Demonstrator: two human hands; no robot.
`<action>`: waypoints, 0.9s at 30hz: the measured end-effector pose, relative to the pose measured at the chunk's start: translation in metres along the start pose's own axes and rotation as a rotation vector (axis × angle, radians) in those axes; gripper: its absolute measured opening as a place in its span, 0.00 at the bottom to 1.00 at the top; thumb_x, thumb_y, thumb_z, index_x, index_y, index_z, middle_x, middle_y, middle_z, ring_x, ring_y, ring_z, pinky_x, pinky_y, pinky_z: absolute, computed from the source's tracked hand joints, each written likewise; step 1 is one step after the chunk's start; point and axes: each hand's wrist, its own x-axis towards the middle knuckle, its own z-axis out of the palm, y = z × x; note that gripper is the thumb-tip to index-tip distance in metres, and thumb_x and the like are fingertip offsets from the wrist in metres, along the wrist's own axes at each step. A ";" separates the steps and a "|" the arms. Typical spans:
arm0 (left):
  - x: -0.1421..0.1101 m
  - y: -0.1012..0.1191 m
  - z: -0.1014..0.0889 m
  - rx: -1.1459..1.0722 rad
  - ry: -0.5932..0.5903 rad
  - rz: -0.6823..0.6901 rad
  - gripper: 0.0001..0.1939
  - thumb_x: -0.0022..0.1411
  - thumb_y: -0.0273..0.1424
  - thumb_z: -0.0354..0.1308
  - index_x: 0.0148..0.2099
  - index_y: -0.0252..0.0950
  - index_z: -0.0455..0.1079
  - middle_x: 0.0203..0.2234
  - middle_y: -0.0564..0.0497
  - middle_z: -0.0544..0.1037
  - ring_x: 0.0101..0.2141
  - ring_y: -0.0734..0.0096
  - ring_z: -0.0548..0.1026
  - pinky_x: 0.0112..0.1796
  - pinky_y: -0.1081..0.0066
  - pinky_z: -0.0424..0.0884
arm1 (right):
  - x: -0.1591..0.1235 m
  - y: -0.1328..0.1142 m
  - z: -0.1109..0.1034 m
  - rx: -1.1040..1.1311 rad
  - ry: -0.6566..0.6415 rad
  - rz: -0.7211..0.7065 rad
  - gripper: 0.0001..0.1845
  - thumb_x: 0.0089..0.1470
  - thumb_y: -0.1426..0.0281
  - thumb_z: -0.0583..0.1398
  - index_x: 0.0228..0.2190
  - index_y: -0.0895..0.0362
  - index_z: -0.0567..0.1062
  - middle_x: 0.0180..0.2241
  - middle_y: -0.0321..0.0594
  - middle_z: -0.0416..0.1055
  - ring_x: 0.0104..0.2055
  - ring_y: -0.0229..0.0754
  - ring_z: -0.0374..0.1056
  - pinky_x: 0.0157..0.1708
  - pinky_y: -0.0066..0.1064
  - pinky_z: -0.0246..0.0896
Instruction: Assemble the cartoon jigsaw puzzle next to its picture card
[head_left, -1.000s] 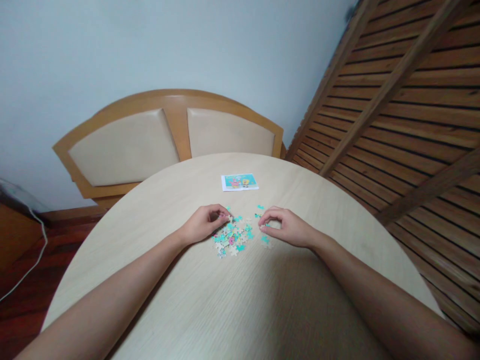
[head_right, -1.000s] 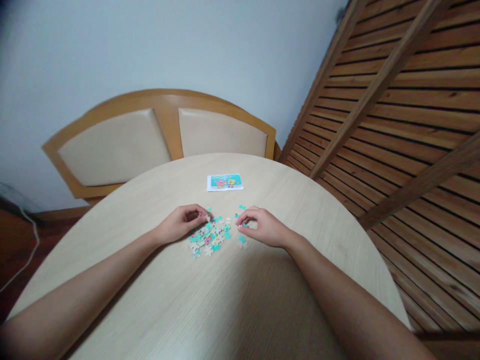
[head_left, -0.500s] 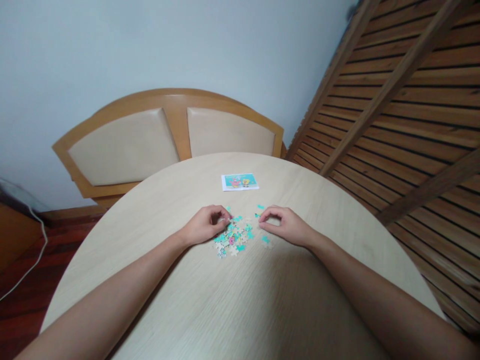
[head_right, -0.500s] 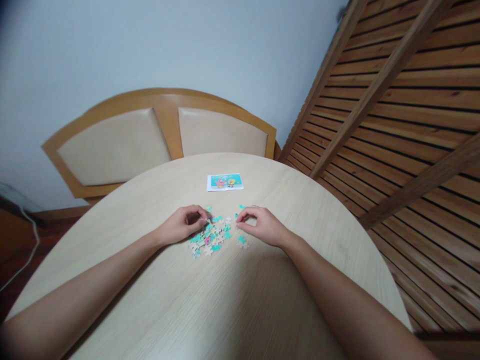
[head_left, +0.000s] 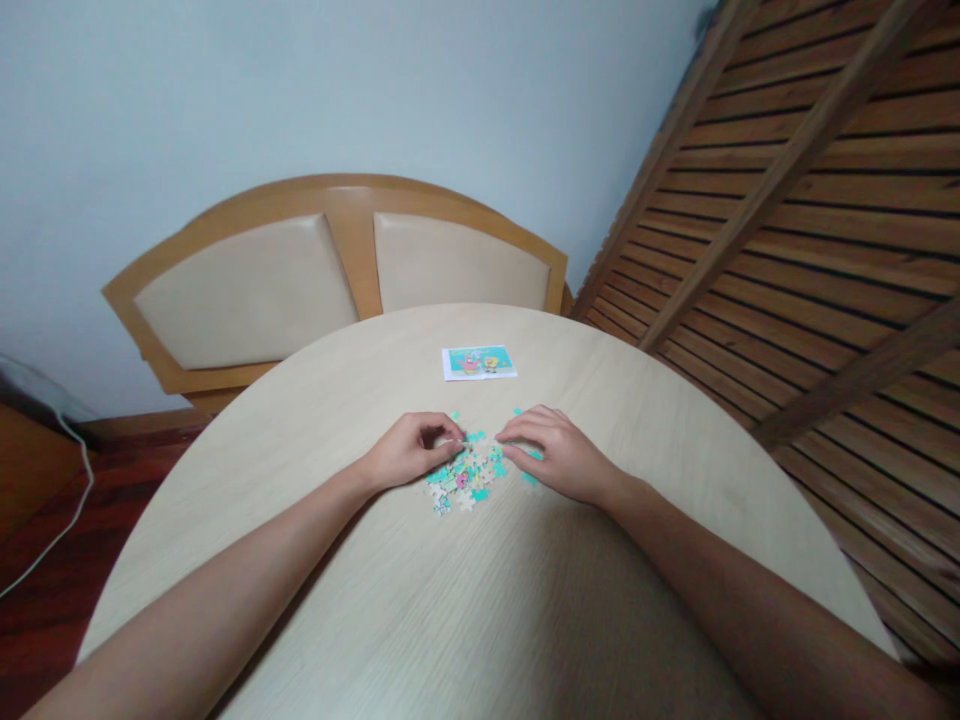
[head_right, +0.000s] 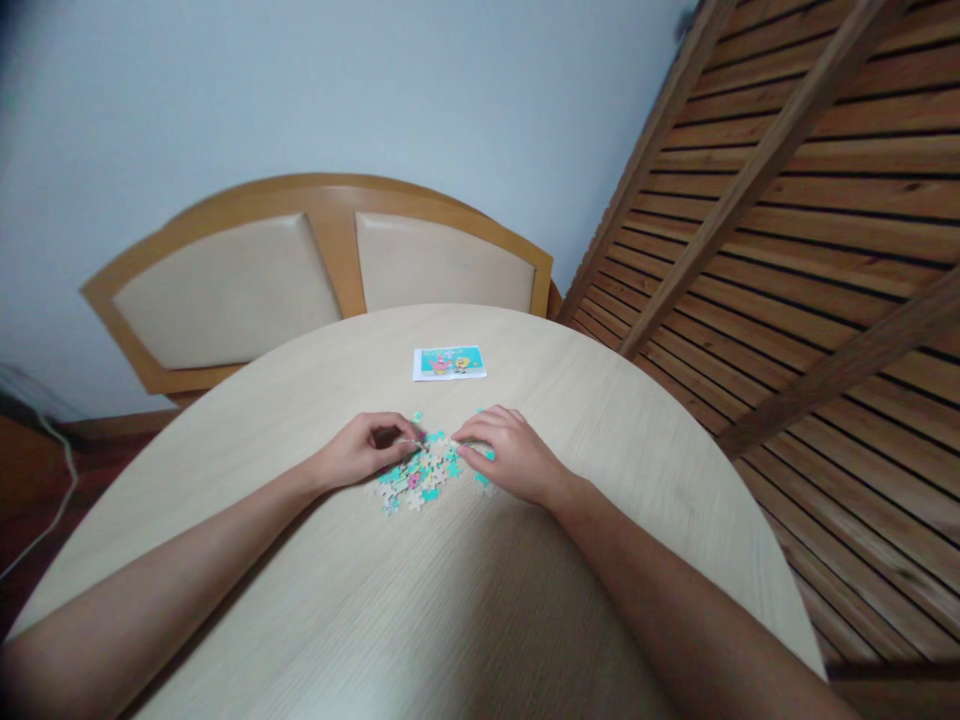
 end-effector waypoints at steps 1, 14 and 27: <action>0.000 0.001 -0.001 0.003 -0.020 0.032 0.12 0.64 0.37 0.62 0.39 0.33 0.78 0.35 0.44 0.82 0.36 0.66 0.77 0.41 0.67 0.72 | 0.001 -0.005 0.002 -0.011 0.004 0.001 0.11 0.64 0.65 0.61 0.46 0.52 0.80 0.45 0.43 0.79 0.49 0.47 0.71 0.51 0.42 0.62; 0.000 0.000 0.001 -0.124 0.013 -0.063 0.14 0.63 0.39 0.63 0.39 0.32 0.78 0.33 0.45 0.82 0.33 0.67 0.77 0.37 0.68 0.72 | 0.004 -0.020 0.013 -0.065 -0.015 -0.013 0.05 0.62 0.70 0.63 0.39 0.53 0.81 0.39 0.39 0.80 0.47 0.47 0.72 0.49 0.40 0.60; 0.004 -0.007 -0.005 0.422 0.292 -0.094 0.10 0.64 0.35 0.57 0.39 0.37 0.78 0.35 0.46 0.82 0.36 0.62 0.78 0.39 0.64 0.72 | 0.003 -0.012 0.016 0.041 0.087 0.183 0.08 0.65 0.70 0.59 0.37 0.53 0.79 0.39 0.39 0.80 0.45 0.46 0.73 0.49 0.41 0.63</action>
